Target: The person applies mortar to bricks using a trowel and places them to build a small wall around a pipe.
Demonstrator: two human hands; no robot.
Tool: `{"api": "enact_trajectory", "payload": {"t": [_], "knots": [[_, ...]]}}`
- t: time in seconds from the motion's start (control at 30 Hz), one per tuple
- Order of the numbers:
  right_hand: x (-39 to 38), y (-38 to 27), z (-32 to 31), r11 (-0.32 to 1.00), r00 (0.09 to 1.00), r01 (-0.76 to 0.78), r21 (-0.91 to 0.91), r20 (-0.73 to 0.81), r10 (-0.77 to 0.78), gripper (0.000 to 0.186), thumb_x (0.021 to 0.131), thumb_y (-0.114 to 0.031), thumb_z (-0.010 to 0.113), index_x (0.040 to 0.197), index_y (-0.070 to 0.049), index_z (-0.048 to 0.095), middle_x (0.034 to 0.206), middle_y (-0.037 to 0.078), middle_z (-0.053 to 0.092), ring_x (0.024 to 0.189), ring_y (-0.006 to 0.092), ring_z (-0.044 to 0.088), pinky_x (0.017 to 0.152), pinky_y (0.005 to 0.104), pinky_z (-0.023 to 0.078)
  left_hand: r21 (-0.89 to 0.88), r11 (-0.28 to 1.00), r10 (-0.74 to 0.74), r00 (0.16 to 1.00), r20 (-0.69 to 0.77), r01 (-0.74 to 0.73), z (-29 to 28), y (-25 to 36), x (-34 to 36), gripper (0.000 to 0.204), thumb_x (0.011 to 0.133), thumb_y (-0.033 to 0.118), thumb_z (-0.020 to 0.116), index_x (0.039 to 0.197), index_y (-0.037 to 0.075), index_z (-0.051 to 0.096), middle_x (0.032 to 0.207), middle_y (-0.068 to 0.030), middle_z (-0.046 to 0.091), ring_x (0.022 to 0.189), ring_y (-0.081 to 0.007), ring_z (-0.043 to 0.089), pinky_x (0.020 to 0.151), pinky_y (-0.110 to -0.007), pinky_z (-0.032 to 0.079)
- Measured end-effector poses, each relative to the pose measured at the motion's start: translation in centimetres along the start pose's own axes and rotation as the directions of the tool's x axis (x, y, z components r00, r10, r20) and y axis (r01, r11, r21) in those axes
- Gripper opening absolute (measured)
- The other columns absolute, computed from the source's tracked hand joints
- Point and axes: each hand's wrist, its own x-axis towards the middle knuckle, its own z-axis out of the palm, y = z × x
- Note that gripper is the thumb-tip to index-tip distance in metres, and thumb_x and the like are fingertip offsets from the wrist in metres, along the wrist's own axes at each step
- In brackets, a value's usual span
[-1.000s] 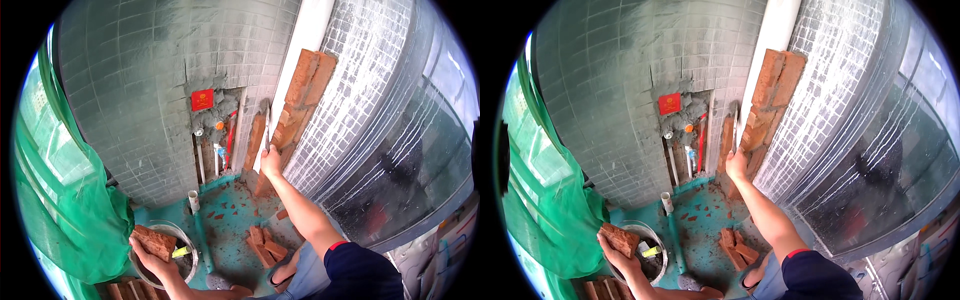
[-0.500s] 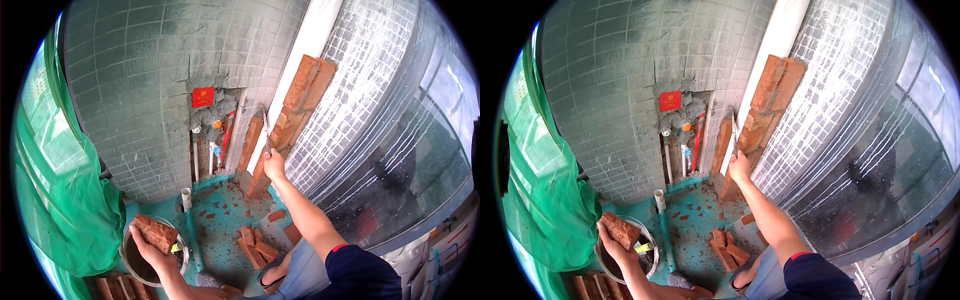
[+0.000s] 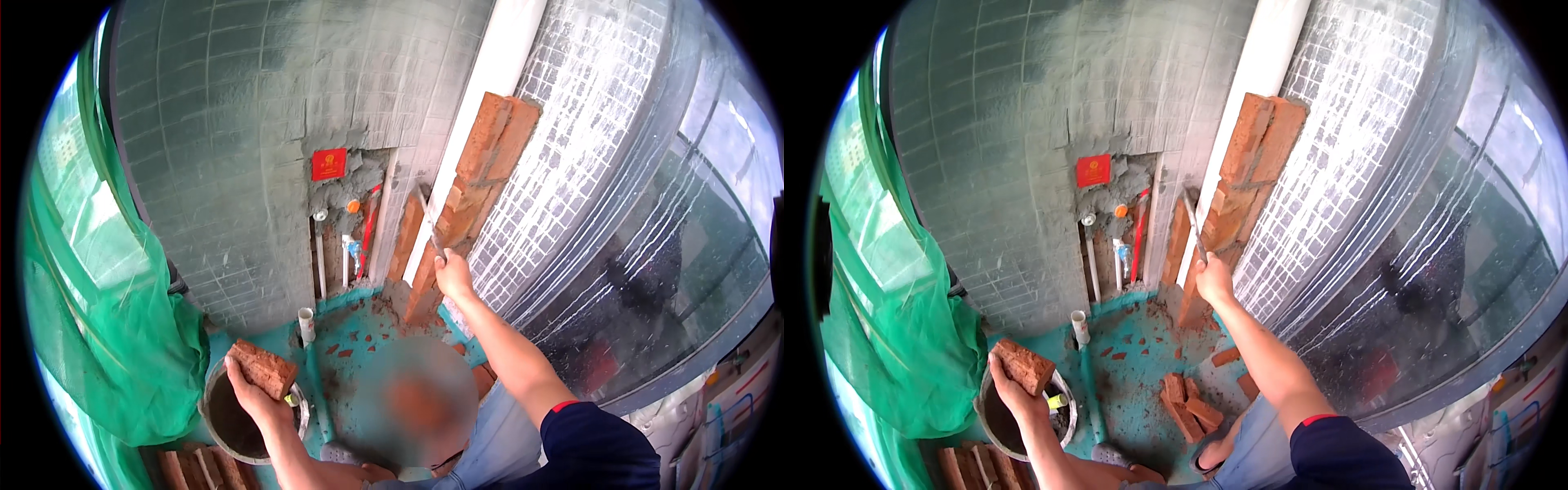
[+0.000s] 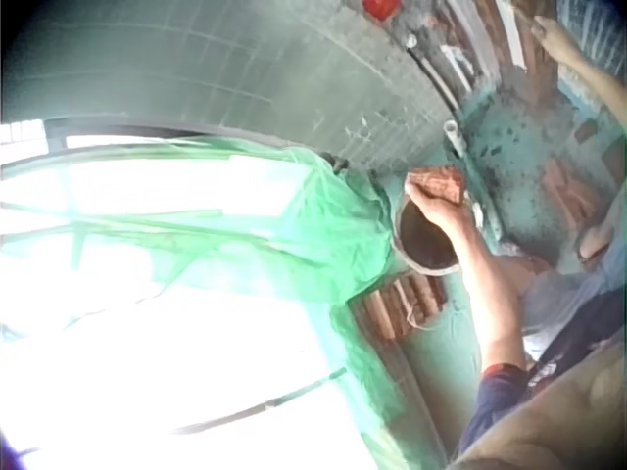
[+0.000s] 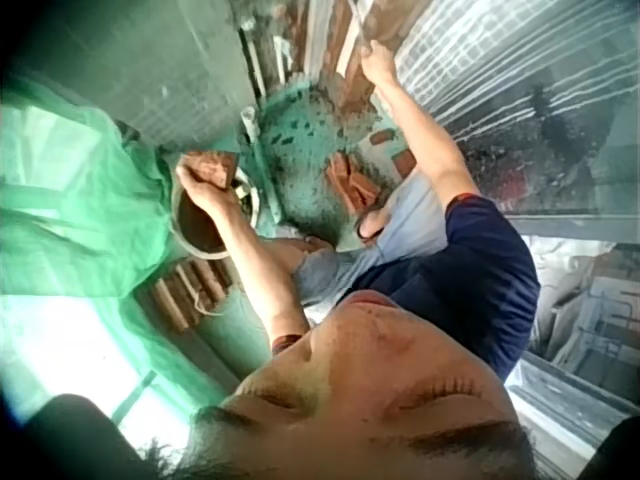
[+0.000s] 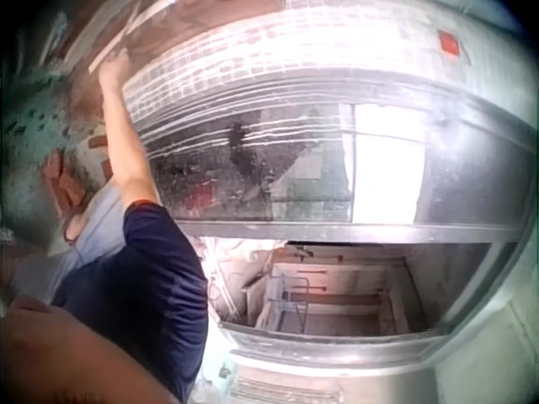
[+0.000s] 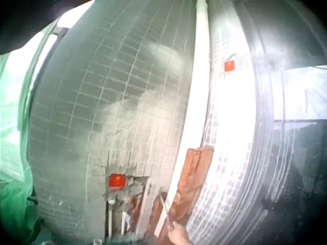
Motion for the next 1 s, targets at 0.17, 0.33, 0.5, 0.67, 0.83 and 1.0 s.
{"api": "enact_trajectory", "payload": {"t": [0.17, 0.33, 0.5, 0.67, 0.83, 1.0], "knots": [[-8.8, 0.2, -1.6, 0.785, 0.973, -0.187, 0.591, 0.22, 0.067, 0.024, 0.1, -0.026, 0.05, 0.111, -0.006, 0.056, 0.067, 0.002, 0.051, 0.056, 0.0099, 0.049, 0.051, 0.0266, 0.043, 0.016, 0.997, -0.07, 0.992, 0.106, 0.069, -0.6, 0.2, 0.7, 0.041, 0.097, 0.043, 0.053, 0.119, 0.009, 0.056, 0.104, -0.0057, 0.065, 0.094, -0.021, 0.064, 0.084, -0.038, 0.053], [-18.5, 1.5, 0.7, 0.788, 0.854, -0.228, 0.572, 0.506, -0.119, 0.028, 0.099, -0.028, 0.052, 0.103, -0.003, 0.062, 0.067, -0.002, 0.05, 0.059, 0.0075, 0.048, 0.054, 0.0248, 0.04, -0.156, 0.978, -0.078, 0.936, 0.344, 0.139, -2.6, 3.9, -0.1, 0.053, 0.098, 0.042, 0.049, 0.136, 0.005, 0.044, 0.135, -0.0082, 0.051, 0.125, -0.0262, 0.047, 0.108, -0.045, 0.034], [-22.6, -8.0, 4.1, 0.959, 0.523, 0.152, 0.238, 0.804, -0.283, 0.041, 0.096, -0.041, 0.047, 0.09, -0.003, 0.061, 0.084, 0.02, 0.063, 0.082, 0.0388, 0.061, 0.072, 0.0483, 0.046, -0.36, 0.933, 0.055, 0.978, 0.2, 0.021, -9.1, 10.0, -1.3, 0.075, 0.087, 0.063, 0.055, 0.138, 0.008, 0.044, 0.137, -0.0118, 0.048, 0.126, -0.0316, 0.044, 0.11, -0.05, 0.03], [-24.6, -16.0, 11.8, 0.853, 0.319, 0.487, 0.187, 0.871, -0.373, 0.034, 0.092, -0.028, 0.052, 0.089, 0.001, 0.069, 0.092, 0.023, 0.068, 0.092, 0.0388, 0.066, 0.081, 0.0471, 0.051, -0.287, 0.915, 0.247, 0.956, -0.157, -0.284, -13.8, 12.1, -1.0, 0.063, 0.09, 0.06, 0.047, 0.122, 0.006, 0.053, 0.117, -0.0162, 0.056, 0.104, -0.0351, 0.054, 0.1, -0.055, 0.041], [-31.3, -20.0, 23.4, 0.567, 0.202, 0.817, 0.107, 0.868, -0.454, 0.023, 0.086, -0.015, 0.054, 0.091, -0.007, 0.075, 0.091, 0.012, 0.073, 0.081, 0.0273, 0.072, 0.059, 0.0467, 0.057, -0.388, 0.867, 0.2, 0.93, -0.307, -0.314, -13.9, 12.9, -0.5, 0.043, 0.09, 0.044, 0.044, 0.115, 0.01, 0.054, 0.108, -0.0142, 0.056, 0.098, -0.0343, 0.054, 0.097, -0.063, 0.041], [-36.8, -19.8, 26.5, 0.761, 0.183, 0.636, 0.132, 0.932, -0.314, 0.024, 0.086, -0.013, 0.054, 0.095, -0.004, 0.074, 0.097, 0.016, 0.072, 0.093, 0.0329, 0.07, 0.073, 0.0467, 0.057, -0.295, 0.899, 0.247, 0.931, -0.268, -0.324, -13.8, 12.8, -0.7, 0.062, 0.092, 0.066, 0.036, 0.112, 0.01, 0.054, 0.095, -0.0157, 0.058, 0.083, -0.0361, 0.055, 0.096, -0.065, 0.039]]}}
